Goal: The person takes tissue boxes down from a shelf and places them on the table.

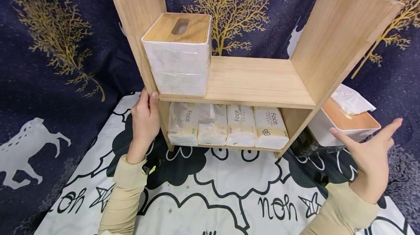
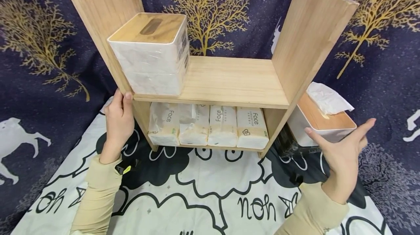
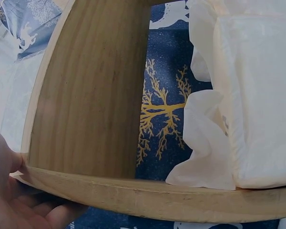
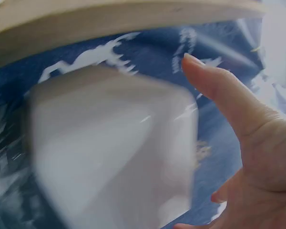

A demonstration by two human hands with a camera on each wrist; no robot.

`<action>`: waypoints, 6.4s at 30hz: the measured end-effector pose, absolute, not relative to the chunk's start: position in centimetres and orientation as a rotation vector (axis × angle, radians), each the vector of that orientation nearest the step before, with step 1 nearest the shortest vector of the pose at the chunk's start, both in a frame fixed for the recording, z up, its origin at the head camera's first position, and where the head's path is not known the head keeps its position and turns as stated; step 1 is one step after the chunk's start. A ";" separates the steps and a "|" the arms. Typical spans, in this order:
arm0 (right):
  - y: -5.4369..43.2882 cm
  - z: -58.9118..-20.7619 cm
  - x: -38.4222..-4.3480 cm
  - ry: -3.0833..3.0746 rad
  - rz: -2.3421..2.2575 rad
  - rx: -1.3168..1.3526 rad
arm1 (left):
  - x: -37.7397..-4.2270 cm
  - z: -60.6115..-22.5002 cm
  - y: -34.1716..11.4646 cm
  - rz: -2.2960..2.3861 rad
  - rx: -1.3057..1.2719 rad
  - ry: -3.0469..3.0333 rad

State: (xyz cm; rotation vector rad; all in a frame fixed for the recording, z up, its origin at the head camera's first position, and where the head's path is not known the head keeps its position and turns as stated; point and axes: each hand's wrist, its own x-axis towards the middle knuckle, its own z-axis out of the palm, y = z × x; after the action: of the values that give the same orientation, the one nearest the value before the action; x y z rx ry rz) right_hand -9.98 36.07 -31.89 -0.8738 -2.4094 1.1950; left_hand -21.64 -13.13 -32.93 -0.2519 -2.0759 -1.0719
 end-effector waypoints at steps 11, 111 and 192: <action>29.0 -29.1 -10.1 -1.142 1.262 -0.299 | -21.5 -32.8 -13.1 -1.074 -0.251 -2.090; 13.9 -21.3 -20.6 -2.103 1.047 1.109 | -21.5 -32.7 -13.0 -1.051 -0.218 -2.112; 3.6 -22.7 -18.5 -1.897 1.317 0.094 | -21.6 -33.0 -12.8 -1.087 -0.225 -2.056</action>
State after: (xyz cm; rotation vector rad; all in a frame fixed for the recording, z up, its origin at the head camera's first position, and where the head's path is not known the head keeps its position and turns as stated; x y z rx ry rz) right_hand -18.45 3.58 -22.75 0.0939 -1.8973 1.3171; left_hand -21.64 -12.79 -33.04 -0.2255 -2.0560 -1.0866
